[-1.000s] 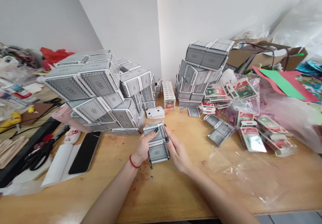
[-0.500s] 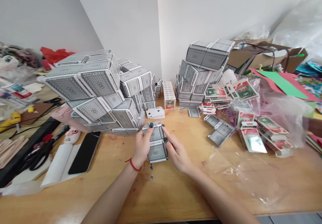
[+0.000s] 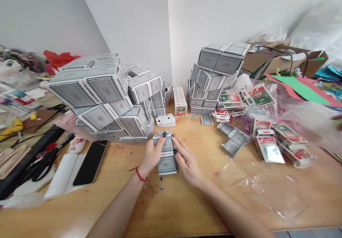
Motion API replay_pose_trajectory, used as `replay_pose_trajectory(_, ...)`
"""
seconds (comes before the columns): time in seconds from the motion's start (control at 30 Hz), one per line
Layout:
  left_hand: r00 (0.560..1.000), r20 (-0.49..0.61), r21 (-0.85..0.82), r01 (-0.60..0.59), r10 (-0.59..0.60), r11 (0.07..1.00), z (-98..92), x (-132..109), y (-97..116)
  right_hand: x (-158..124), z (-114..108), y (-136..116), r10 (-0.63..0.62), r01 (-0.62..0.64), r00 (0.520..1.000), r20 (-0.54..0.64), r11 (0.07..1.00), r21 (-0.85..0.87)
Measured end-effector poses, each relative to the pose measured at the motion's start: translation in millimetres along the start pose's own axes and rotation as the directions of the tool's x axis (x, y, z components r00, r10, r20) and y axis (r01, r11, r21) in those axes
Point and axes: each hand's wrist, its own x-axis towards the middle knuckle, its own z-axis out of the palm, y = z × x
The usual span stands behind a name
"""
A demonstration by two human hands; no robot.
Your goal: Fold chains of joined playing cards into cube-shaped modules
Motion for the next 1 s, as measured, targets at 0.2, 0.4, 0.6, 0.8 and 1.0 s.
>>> replay_pose_trajectory(0.2,0.997,0.025,-0.049,0.072,-0.071,0.996,-0.1,2.4,-3.8,3.2,-9.7,-0.1,0.026,-0.029,0.998,0.059,0.998,0.05)
replay_pose_trajectory(0.4,0.998,-0.019,-0.191,0.056,-0.06,0.98,2.1,2.9,1.0,7.6,-18.5,0.2,0.068,-0.082,0.995,0.072,0.974,0.212)
replay_pose_trajectory(0.6,0.997,-0.01,-0.236,0.069,-0.074,0.969,1.1,2.0,2.4,7.9,-13.9,-3.3,0.124,-0.142,0.989,0.077,0.934,0.328)
replay_pose_trajectory(0.8,0.976,0.201,-0.192,0.122,-0.083,0.974,0.7,-2.1,2.1,11.5,-15.3,9.9,0.045,-0.013,0.987,-0.151,0.978,0.208)
replay_pose_trajectory(1.0,0.957,0.246,-0.209,0.206,-0.152,0.956,1.7,0.2,-7.9,10.9,-17.8,14.0,-0.043,0.057,0.983,-0.176,0.996,0.07)
